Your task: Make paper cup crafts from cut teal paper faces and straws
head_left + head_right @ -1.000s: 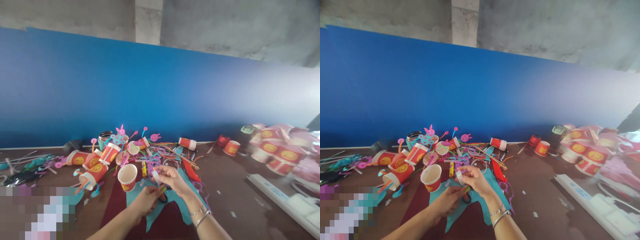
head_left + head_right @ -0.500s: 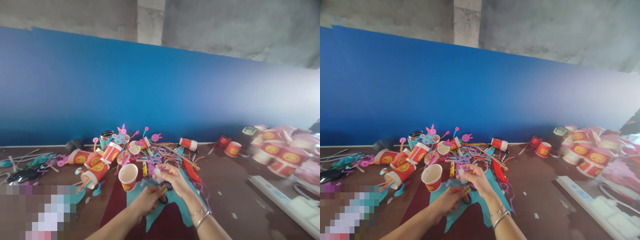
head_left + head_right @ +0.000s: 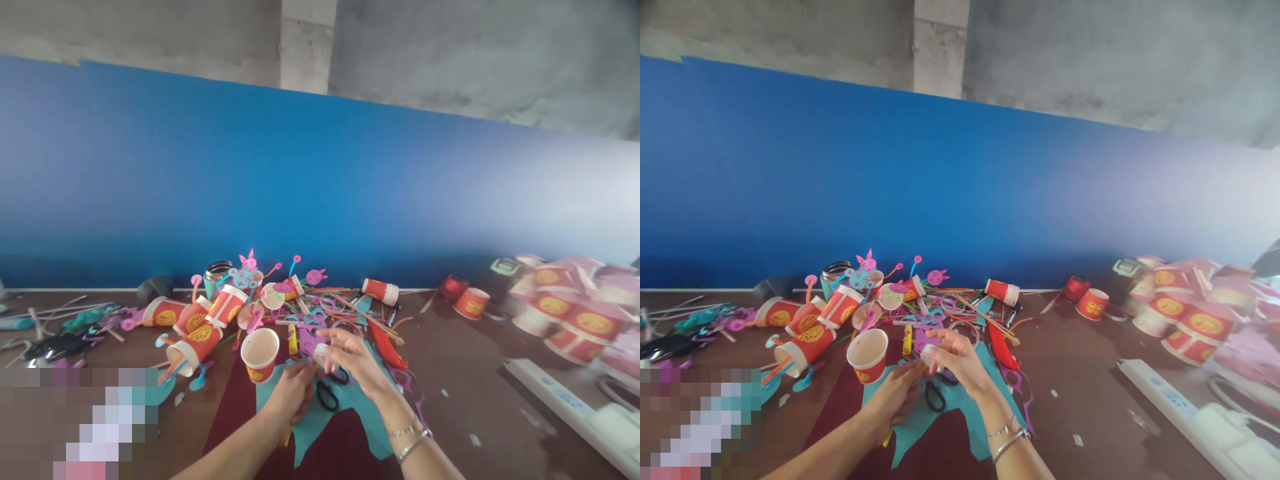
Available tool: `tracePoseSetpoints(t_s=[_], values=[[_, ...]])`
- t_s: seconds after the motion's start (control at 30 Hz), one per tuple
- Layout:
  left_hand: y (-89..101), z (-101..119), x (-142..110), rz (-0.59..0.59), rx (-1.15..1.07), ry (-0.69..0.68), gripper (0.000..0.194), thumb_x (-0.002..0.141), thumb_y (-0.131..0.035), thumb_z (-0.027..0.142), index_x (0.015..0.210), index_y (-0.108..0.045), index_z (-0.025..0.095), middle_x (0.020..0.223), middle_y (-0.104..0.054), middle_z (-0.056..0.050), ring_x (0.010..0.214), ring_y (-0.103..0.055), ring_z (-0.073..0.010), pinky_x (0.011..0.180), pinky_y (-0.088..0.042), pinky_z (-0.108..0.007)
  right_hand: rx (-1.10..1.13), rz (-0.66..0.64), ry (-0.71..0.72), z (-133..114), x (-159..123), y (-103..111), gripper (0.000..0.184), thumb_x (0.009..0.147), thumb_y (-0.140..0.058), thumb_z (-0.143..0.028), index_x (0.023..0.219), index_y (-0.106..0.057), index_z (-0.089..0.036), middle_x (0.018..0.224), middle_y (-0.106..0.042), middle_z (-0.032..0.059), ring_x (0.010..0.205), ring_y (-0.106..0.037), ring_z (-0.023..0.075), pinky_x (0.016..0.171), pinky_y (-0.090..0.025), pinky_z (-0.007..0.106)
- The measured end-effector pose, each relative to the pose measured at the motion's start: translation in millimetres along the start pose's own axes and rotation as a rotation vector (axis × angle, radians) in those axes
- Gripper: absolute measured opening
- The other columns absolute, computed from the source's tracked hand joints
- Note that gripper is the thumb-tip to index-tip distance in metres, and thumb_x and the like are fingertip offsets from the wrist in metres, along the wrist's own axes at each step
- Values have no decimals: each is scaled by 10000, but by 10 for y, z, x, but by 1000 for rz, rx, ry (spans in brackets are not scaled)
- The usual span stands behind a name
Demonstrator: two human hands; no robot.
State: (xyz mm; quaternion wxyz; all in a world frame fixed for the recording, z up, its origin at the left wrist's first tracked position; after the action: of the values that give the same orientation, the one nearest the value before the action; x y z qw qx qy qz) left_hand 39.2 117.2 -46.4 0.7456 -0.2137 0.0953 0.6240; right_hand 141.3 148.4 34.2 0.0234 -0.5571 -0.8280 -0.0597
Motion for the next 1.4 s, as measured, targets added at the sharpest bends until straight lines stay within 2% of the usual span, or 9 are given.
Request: tracePoseSetpoints(t_s=[0.17, 0.33, 0.5, 0.6, 0.73, 0.97, 1.13, 1.3, 1.4], values=[[-2, 40, -18, 39, -56, -91, 317, 795, -492, 515, 771, -517, 201, 417, -236, 124, 326, -116, -35, 326, -50, -181, -102, -4, 17, 10, 15, -1, 390, 777, -627, -384, 1077, -605, -135, 544, -627, -11, 527, -535, 119, 543, -372, 249], [-11, 28, -22, 55, -83, -120, 354, 761, -517, 553, 762, -501, 199, 409, -241, 126, 327, -121, -30, 335, -53, -182, -117, -10, 31, -1, 14, -25, 381, 777, -608, -368, 1073, -602, -129, 510, -590, -28, 477, -489, 100, 502, -348, 233], [26, 21, 37, 75, -117, -157, 399, 707, -552, 594, 742, -482, 202, 401, -226, 132, 328, -136, -31, 331, -50, -184, -145, -1, 24, 2, 3, -15, 376, 781, -570, -356, 1066, -606, -114, 422, -479, -76, 388, -393, 72, 433, -298, 209], [41, 42, 45, 68, -125, -156, 423, 692, -555, 616, 749, -481, 204, 399, -229, 135, 321, -137, -28, 330, -52, -183, -166, 7, 31, 5, 8, 12, 387, 786, -563, -351, 1084, -600, -109, 429, -498, -69, 388, -408, 74, 439, -320, 211], [30, 67, 12, 37, -111, -130, 424, 710, -525, 618, 776, -490, 201, 404, -237, 136, 312, -125, -22, 327, -53, -182, -204, 4, 25, 25, 20, 44, 381, 781, -570, -324, 1099, -598, -115, 461, -543, -53, 427, -464, 92, 475, -359, 224], [-5, 63, -1, -24, -190, -84, 439, 656, -586, 616, 779, -472, 209, 397, -244, 141, 310, -120, -20, 328, -22, -191, -241, -11, -23, 42, 14, 62, 359, 758, -585, -268, 1098, -604, -156, 505, -569, -37, 463, -483, 107, 454, -325, 209], [-78, 92, -37, -149, -247, -46, 427, 657, -613, 593, 777, -467, 211, 385, -240, 145, 310, -86, -18, 340, 7, -206, -249, -28, -34, 101, 28, 50, 323, 761, -577, -260, 1065, -625, -161, 557, -579, -24, 473, -489, 104, 455, -336, 208], [-155, 99, -102, -281, -247, -7, 391, 706, -576, 577, 801, -475, 211, 388, -241, 139, 327, -64, -29, 346, 12, -208, -161, -91, 1, 126, 42, -29, 278, 765, -551, -232, 1005, -663, -148, 645, -635, 14, 546, -528, 119, 488, -371, 219], [-178, 60, -100, -321, -270, 32, 341, 760, -512, 541, 783, -489, 201, 387, -268, 124, 320, -71, -33, 335, 4, -204, -213, -51, 19, 92, 38, -20, 246, 768, -554, -252, 944, -695, -154, 626, -639, 18, 537, -531, 124, 477, -369, 222]])
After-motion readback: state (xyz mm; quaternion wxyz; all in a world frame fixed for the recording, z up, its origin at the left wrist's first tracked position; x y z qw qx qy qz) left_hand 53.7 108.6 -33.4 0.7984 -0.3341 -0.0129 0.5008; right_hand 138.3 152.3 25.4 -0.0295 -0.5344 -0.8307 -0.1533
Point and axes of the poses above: each hand's wrist, its own x-axis towards the middle knuckle, its own y-axis out of the back of the hand, z = x × y, the point moved 8 cm from there along x, towards the middle knuckle
